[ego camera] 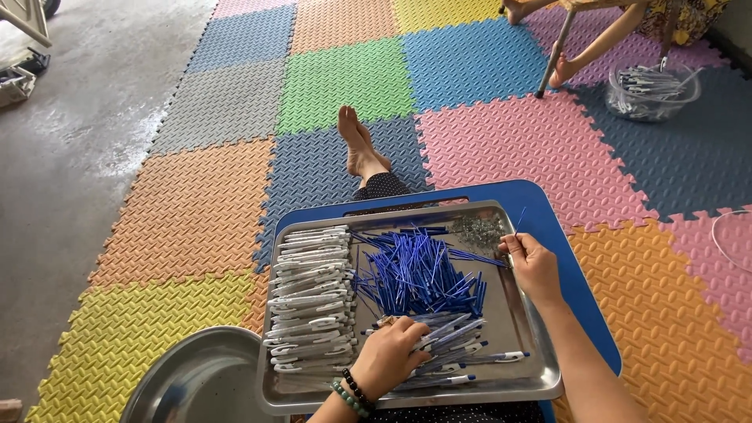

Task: Assembling pens by inserting ink refills into pen bodies and organizing them on a tray.

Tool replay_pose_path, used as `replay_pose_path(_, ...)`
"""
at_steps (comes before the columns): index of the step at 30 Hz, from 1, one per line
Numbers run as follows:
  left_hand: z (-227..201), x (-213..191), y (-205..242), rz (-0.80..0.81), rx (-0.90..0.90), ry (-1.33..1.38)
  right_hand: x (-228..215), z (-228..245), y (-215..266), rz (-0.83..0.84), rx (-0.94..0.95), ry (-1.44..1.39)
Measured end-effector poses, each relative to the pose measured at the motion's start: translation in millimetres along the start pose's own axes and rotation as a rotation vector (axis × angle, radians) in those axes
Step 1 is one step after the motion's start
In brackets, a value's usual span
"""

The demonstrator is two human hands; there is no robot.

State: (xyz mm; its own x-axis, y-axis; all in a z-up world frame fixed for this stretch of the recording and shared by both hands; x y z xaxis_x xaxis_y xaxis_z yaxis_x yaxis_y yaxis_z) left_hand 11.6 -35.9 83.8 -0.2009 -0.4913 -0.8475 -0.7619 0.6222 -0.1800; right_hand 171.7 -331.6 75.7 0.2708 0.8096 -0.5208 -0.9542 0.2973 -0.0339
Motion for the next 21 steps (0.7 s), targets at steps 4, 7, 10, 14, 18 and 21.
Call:
replay_pose_path(4, 12.9, 6.5, 4.7, 0.058, -0.116, 0.007, -0.4, 0.8, -0.6, -0.007, -0.019, 0.001)
replay_pose_path(7, 21.7, 12.0, 8.1, 0.061, -0.135, -0.029, -0.1, 0.8, -0.3, -0.004, -0.003, -0.010)
replay_pose_path(10, 23.0, 12.3, 8.3, 0.090, -0.199, 0.020, 0.3, -0.1, -0.5, -0.006, -0.011, 0.004)
replay_pose_path(14, 16.7, -4.2, 6.4, 0.052, -0.220, 0.091, -0.2, -0.7, 0.5, -0.002, -0.009, 0.002)
replay_pose_path(18, 16.8, -29.2, -2.5, -0.116, -0.249, 0.259, 0.5, -1.3, 0.1, -0.002, -0.010, 0.023)
replay_pose_path(21, 26.7, -37.4, -15.8, -0.300, -0.204, 0.599, 0.9, -0.3, -1.5, -0.005, -0.011, 0.021)
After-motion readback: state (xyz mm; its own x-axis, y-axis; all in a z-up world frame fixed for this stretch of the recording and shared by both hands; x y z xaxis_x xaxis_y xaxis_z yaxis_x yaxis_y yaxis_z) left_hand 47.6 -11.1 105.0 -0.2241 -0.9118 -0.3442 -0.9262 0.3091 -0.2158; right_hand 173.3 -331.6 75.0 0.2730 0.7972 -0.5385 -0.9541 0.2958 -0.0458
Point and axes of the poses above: each hand's wrist, its own y-axis away from the middle knuckle, its own x-axis out of the palm, z = x × y, the point moved 8 cm from there along -y, towards the middle knuckle, and after that the axes turned 14 degrees about x, right-handed, at the moved point
